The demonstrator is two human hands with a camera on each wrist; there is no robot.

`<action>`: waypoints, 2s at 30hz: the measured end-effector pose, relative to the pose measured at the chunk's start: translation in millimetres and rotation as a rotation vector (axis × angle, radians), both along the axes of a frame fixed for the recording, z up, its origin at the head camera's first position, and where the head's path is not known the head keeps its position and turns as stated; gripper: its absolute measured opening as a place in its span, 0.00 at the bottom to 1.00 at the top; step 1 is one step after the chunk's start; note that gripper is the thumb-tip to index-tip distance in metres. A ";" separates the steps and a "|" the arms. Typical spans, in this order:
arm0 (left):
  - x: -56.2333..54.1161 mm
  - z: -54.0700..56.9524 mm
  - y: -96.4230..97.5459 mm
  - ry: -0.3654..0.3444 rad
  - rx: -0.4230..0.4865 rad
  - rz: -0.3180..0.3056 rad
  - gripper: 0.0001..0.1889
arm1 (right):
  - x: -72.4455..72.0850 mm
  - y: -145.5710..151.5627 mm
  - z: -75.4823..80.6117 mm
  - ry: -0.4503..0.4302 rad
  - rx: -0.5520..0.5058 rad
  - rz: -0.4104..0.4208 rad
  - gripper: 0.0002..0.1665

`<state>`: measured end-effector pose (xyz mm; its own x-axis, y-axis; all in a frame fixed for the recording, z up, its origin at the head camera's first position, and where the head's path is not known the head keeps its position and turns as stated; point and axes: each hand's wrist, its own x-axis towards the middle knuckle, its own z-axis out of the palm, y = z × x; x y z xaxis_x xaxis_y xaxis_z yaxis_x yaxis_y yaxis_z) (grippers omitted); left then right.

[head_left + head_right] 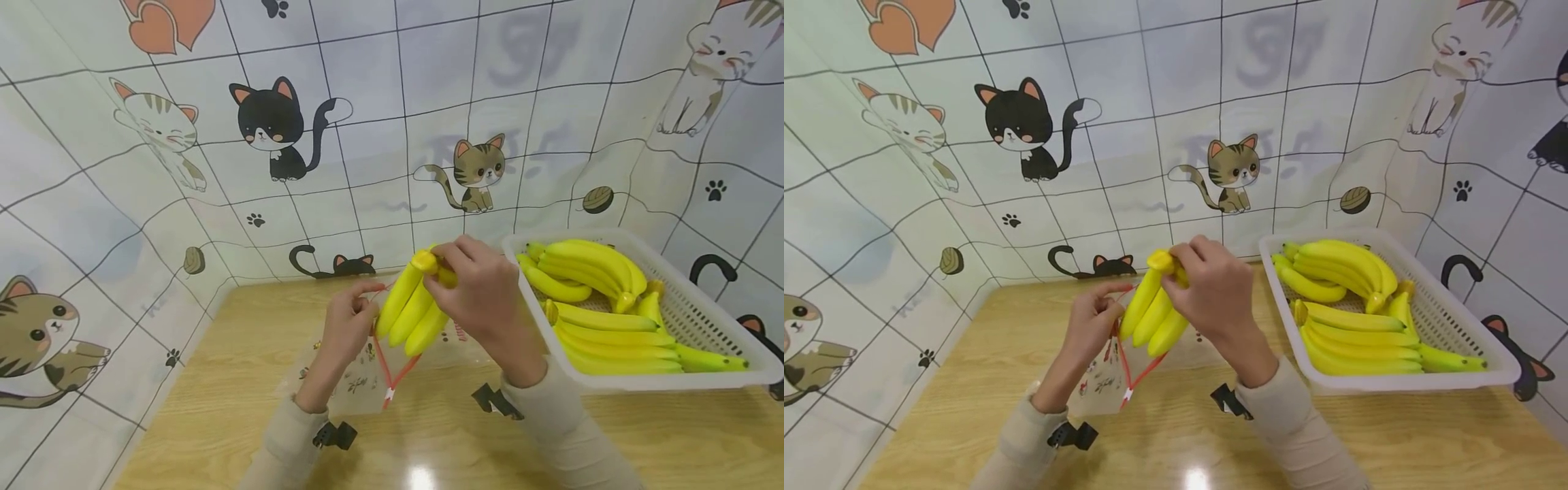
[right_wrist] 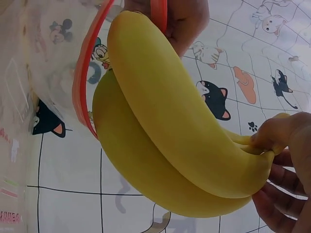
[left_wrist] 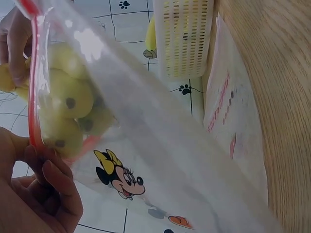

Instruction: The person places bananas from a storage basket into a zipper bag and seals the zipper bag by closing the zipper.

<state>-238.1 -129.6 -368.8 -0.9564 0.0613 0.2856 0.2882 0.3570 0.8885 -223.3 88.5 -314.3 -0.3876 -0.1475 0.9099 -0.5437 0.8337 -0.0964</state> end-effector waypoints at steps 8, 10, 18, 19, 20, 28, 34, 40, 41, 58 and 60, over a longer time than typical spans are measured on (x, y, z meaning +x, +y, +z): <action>2.8 1.5 -1.2 -0.037 -0.013 0.029 0.23 | -3.0 -5.3 -4.9 0.058 0.008 0.010 0.13; 2.9 2.2 -0.4 -0.024 -0.013 0.015 0.24 | -4.4 -5.6 -7.3 0.056 0.010 0.006 0.13; 2.4 2.9 1.2 0.000 -0.014 -0.003 0.23 | -6.6 -11.8 -15.4 0.006 0.025 -0.010 0.11; 2.4 2.6 1.2 -0.002 -0.012 -0.007 0.23 | -6.5 -12.9 -16.2 0.002 0.029 -0.006 0.12; 2.4 2.4 1.1 -0.003 -0.010 -0.010 0.24 | -6.5 -13.9 -16.9 -0.001 0.036 -0.004 0.12; 3.2 4.3 2.1 -0.013 -0.018 -0.007 0.22 | -7.0 -17.4 -20.6 -0.016 0.064 -0.004 0.14; 3.1 5.5 3.3 -0.030 -0.027 0.012 0.21 | -8.4 -16.9 -22.0 -0.046 0.071 -0.002 0.15; 2.4 4.2 3.1 -0.027 -0.037 0.012 0.21 | -8.7 -16.8 -23.5 -0.088 0.095 0.035 0.15; 2.4 4.0 3.0 -0.025 -0.039 0.014 0.21 | -8.7 -17.0 -23.9 -0.098 0.098 0.042 0.15; 0.9 0.9 2.9 -0.052 0.002 0.005 0.20 | -7.4 -19.1 -25.8 -0.144 0.095 0.063 0.14; 1.0 1.6 2.9 -0.049 -0.001 0.007 0.21 | -7.4 -19.3 -25.9 -0.142 0.095 0.070 0.14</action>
